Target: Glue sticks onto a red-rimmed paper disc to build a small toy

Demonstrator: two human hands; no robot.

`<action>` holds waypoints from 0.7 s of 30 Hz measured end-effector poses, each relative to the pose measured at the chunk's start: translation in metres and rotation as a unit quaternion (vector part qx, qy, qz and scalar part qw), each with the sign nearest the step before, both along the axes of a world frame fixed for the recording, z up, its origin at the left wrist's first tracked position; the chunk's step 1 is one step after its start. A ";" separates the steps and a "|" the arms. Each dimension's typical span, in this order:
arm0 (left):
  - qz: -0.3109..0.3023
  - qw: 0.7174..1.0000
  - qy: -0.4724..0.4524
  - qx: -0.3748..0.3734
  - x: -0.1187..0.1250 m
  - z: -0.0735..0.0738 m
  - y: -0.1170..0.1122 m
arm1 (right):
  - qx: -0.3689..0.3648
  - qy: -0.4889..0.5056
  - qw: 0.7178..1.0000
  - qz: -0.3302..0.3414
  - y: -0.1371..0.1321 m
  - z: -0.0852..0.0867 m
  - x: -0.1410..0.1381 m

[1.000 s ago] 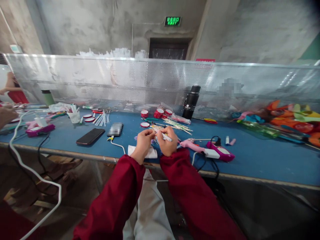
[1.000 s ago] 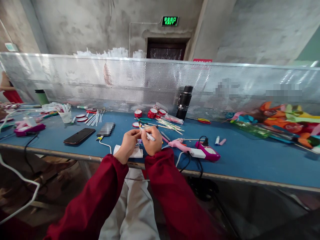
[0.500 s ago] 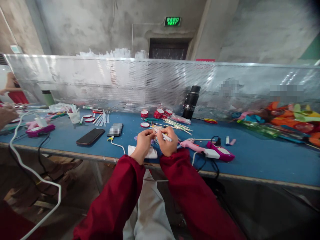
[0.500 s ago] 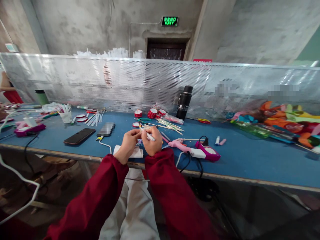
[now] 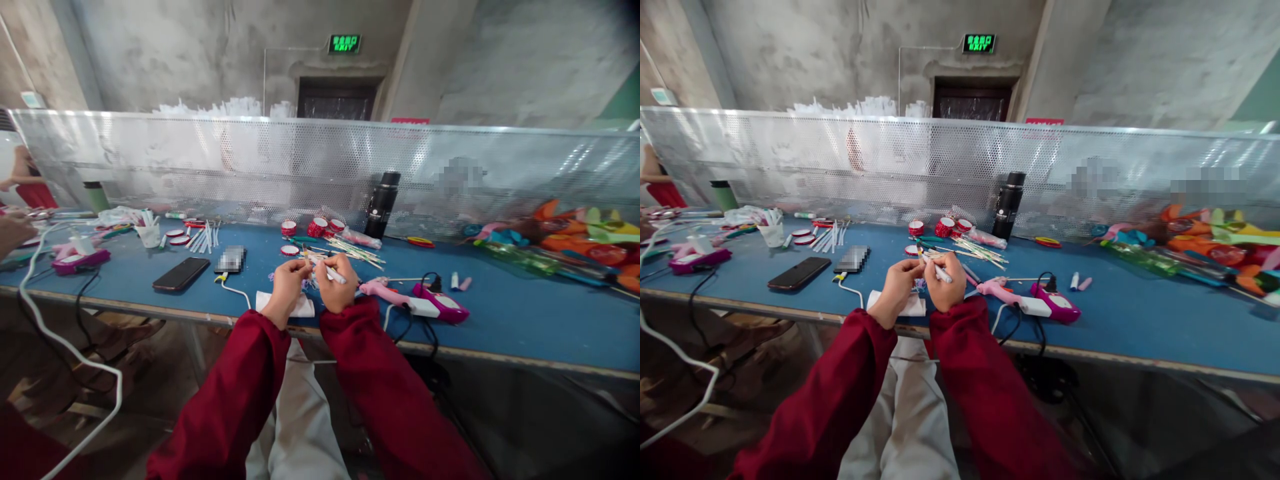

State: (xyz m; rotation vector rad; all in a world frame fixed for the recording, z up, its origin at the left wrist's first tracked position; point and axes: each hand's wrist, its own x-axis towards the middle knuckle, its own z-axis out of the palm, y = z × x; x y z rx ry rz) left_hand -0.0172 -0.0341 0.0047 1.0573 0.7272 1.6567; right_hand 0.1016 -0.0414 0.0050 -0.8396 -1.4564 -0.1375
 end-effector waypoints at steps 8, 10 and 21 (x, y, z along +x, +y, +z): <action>-0.011 1.000 0.003 -0.004 0.000 0.000 0.000 | -0.003 -0.019 1.000 0.008 0.001 0.001 -0.001; -0.009 1.000 0.004 -0.004 0.000 0.000 0.001 | -0.002 -0.014 1.000 0.002 0.001 0.001 -0.001; -0.009 1.000 0.004 -0.006 0.000 -0.002 0.002 | -0.013 -0.015 1.000 0.004 0.001 0.000 -0.002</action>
